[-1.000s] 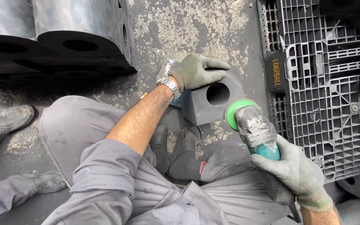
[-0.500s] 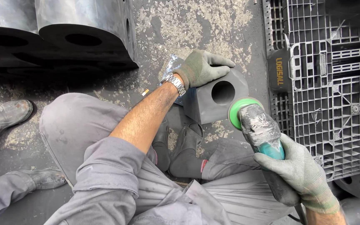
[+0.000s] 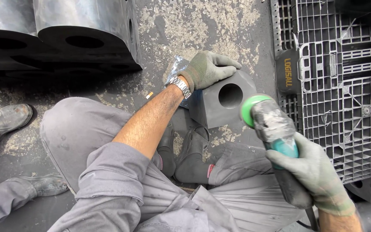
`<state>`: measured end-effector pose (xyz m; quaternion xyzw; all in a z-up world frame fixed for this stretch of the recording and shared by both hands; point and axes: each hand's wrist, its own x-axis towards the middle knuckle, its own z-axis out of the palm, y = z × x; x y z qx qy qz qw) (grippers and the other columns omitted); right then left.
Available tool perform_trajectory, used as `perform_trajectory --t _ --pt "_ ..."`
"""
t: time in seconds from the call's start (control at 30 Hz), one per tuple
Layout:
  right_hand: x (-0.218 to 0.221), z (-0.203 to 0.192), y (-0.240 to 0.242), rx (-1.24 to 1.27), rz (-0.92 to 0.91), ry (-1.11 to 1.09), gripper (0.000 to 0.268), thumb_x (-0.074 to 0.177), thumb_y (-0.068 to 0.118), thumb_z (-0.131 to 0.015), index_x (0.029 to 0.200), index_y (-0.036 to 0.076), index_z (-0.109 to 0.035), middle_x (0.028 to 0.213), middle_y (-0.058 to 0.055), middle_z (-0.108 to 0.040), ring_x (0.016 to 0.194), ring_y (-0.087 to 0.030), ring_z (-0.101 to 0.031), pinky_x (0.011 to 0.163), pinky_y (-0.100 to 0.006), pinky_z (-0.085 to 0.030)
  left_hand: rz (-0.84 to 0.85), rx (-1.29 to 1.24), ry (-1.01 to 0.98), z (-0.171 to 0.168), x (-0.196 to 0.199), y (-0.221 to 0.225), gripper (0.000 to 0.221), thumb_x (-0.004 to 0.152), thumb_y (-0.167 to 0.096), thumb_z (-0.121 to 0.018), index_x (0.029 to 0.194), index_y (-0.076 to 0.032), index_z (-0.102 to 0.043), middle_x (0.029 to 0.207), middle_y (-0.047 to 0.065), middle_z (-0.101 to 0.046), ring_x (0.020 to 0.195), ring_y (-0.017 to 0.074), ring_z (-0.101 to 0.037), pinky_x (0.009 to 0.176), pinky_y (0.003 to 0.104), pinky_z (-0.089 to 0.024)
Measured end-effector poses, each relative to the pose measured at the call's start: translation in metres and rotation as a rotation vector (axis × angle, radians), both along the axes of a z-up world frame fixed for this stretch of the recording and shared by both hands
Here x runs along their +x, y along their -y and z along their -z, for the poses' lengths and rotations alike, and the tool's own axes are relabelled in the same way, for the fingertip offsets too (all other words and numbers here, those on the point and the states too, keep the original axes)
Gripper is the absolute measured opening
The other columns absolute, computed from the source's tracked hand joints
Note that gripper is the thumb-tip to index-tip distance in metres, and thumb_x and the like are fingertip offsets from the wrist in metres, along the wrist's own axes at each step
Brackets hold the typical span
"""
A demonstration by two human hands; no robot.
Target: Sanding and smoothing the edges of heavy rubber components using an angle grinder.
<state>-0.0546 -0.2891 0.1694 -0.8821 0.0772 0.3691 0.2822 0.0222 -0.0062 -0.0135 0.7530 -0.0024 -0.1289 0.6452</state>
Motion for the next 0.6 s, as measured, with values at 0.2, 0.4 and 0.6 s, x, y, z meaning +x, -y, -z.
perform_trajectory --t 0.2,0.4,0.6 --pt "0.000 0.016 -0.016 0.069 -0.147 -0.101 0.053 0.071 0.034 -0.086 0.114 0.006 -0.072 0.088 -0.008 -0.078 0.079 -0.016 -0.071 0.072 -0.033 -0.058 0.016 0.036 -0.084 -0.009 -0.001 0.000 0.028 0.086 -0.035 -0.070 0.110 -0.025 -0.081 0.108 0.001 -0.082 0.099 0.0107 -0.078 0.094 0.028 -0.059" --pt "0.007 0.008 -0.015 0.166 0.033 -0.188 0.053 0.069 0.030 -0.082 0.115 0.006 -0.072 0.088 -0.011 -0.076 0.076 -0.018 -0.069 0.069 -0.035 -0.058 -0.003 -0.103 -0.013 0.009 0.001 0.001 0.027 0.086 -0.033 -0.072 0.109 -0.023 -0.082 0.114 0.001 -0.080 0.103 0.0109 -0.077 0.094 0.028 -0.060" --pt "0.003 0.009 0.033 -0.051 0.172 0.089 0.047 0.079 0.031 -0.079 0.110 -0.001 -0.071 0.086 -0.015 -0.076 0.073 -0.021 -0.071 0.067 -0.035 -0.058 -0.051 0.041 -0.062 -0.014 -0.009 0.004 0.025 0.085 -0.035 -0.072 0.105 -0.022 -0.082 0.101 -0.001 -0.081 0.095 0.0114 -0.079 0.090 0.028 -0.060"
